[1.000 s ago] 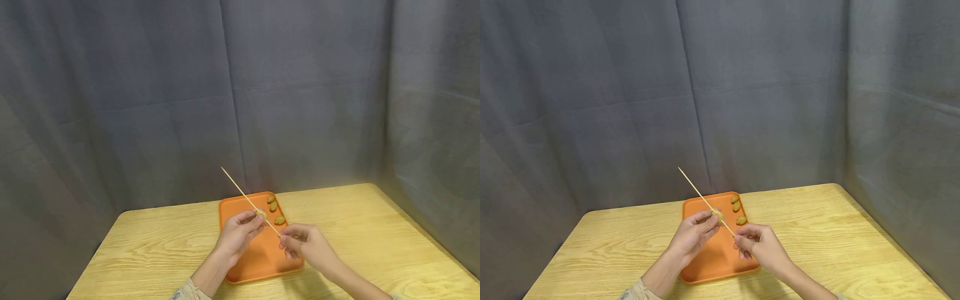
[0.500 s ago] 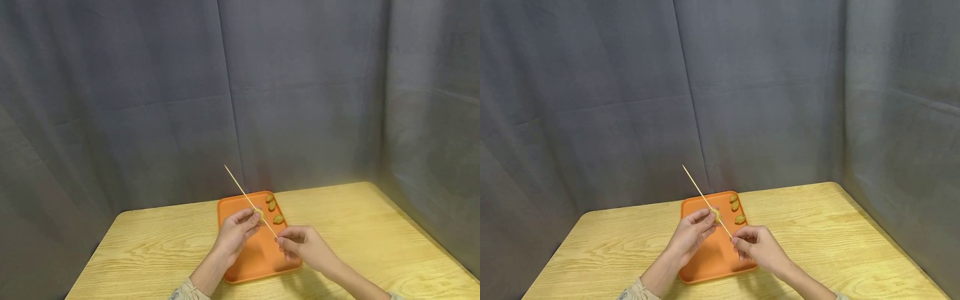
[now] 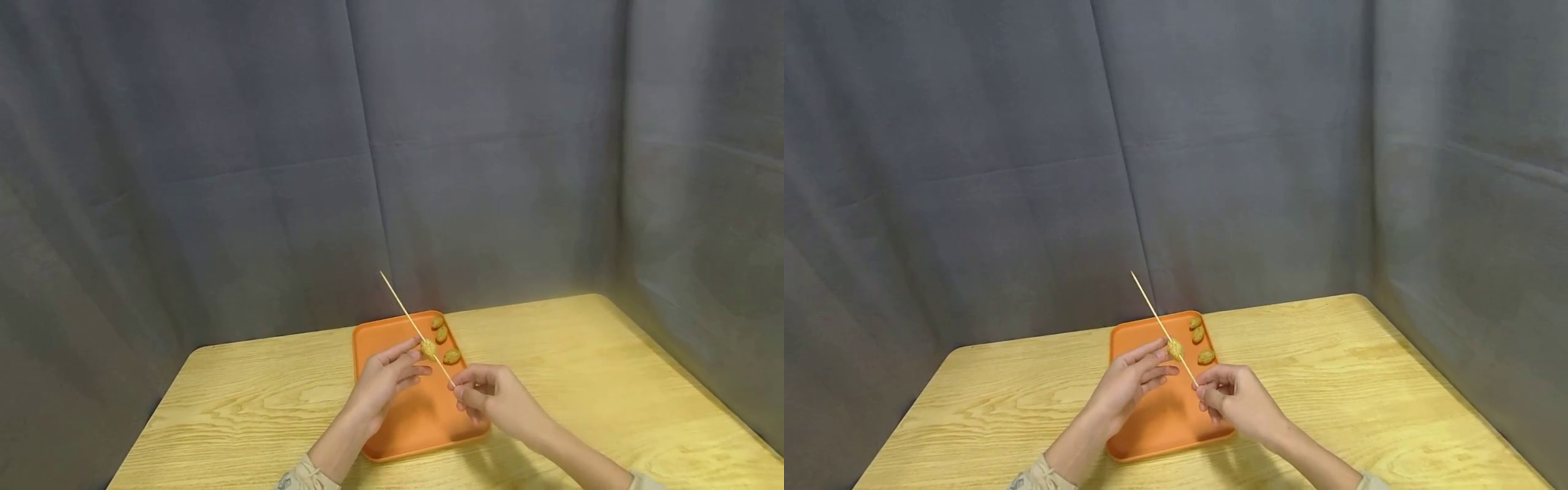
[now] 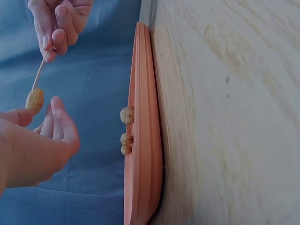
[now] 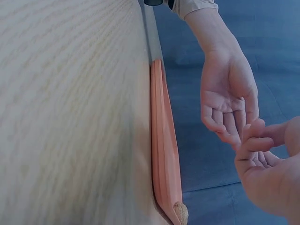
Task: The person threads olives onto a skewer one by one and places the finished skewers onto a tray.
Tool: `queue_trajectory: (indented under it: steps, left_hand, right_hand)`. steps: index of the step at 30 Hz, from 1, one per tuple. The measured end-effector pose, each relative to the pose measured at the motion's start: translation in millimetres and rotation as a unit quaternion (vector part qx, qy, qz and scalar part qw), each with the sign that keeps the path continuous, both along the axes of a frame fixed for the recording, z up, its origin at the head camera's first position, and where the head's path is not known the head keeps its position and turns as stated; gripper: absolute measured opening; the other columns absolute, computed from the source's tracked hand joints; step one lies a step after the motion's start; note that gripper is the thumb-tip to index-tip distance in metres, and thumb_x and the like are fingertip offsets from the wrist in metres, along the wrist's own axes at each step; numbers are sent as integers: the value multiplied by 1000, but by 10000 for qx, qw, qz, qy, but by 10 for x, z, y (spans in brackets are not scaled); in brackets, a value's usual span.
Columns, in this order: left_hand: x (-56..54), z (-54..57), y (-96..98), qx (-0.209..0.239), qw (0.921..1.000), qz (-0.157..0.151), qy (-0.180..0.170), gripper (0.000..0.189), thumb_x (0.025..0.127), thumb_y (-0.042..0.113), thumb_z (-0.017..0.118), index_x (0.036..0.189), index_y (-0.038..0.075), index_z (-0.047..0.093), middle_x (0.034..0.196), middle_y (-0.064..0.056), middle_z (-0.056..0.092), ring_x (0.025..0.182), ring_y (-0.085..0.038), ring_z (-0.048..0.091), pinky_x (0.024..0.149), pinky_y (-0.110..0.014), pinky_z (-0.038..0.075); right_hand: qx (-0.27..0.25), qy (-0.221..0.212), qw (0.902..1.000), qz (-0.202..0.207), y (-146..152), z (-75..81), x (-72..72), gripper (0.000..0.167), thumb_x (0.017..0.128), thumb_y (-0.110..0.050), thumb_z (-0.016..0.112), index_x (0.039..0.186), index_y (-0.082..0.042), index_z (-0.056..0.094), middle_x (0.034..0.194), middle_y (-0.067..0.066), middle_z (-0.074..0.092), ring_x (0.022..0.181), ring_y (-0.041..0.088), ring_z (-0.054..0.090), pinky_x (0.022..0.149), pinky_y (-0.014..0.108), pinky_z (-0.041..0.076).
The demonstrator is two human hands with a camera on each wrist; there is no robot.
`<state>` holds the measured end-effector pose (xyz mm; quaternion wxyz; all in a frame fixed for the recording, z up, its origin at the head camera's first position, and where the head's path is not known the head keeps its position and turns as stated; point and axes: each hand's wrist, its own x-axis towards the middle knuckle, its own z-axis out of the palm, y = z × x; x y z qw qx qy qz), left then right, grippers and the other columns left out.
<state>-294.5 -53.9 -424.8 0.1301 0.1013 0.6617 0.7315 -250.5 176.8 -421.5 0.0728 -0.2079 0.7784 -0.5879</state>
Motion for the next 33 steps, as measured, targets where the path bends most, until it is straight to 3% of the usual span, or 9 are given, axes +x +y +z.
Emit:
queue_trajectory:
  steps: [6,13,18,25,29,33]
  left_hand:
    - [-19,-1,18,-51,9999,102,48,40,100,25,58,140,19,58,132,-8,67,112,-23,69,107,-41,51]
    - [-97,0,119,-437,9990,105,77,31,99,26,60,129,20,66,124,-6,72,110,-24,70,105,-42,52]
    - [-225,-11,156,-941,9953,179,115,29,98,27,62,124,16,69,116,-5,75,101,-19,72,102,-44,54]
    - [-385,-72,274,-1368,9902,234,157,26,99,19,61,121,8,71,114,-13,74,102,-31,72,95,-42,58]
    - [-443,-122,401,-1769,9827,412,356,23,98,13,61,116,4,72,111,-16,74,98,-33,73,85,-41,61]
    - [-469,-109,548,-2390,9674,593,587,24,96,9,61,118,4,71,111,-13,73,85,-27,71,60,-30,56]
  right_hand:
    - [51,23,10000,-76,67,83,-41,24,98,-21,64,109,1,66,85,12,66,61,11,60,51,22,52]
    - [-130,-91,9979,-635,241,132,-147,24,98,-16,63,111,4,64,86,13,66,63,12,58,54,22,52]
    - [-302,-103,9937,-1075,374,46,-355,23,98,-11,61,113,6,63,86,14,67,63,12,59,56,23,54]
    - [-235,-267,9880,-1500,619,-98,-533,28,100,-11,59,119,9,61,89,13,68,66,11,59,63,24,57]
    - [-179,-311,9867,-1588,712,-132,-545,31,100,-11,57,123,10,59,94,16,67,69,10,59,67,22,57]
    - [-212,-326,9878,-1506,757,-127,-532,31,101,-12,57,123,11,58,93,14,67,69,10,59,67,22,57]
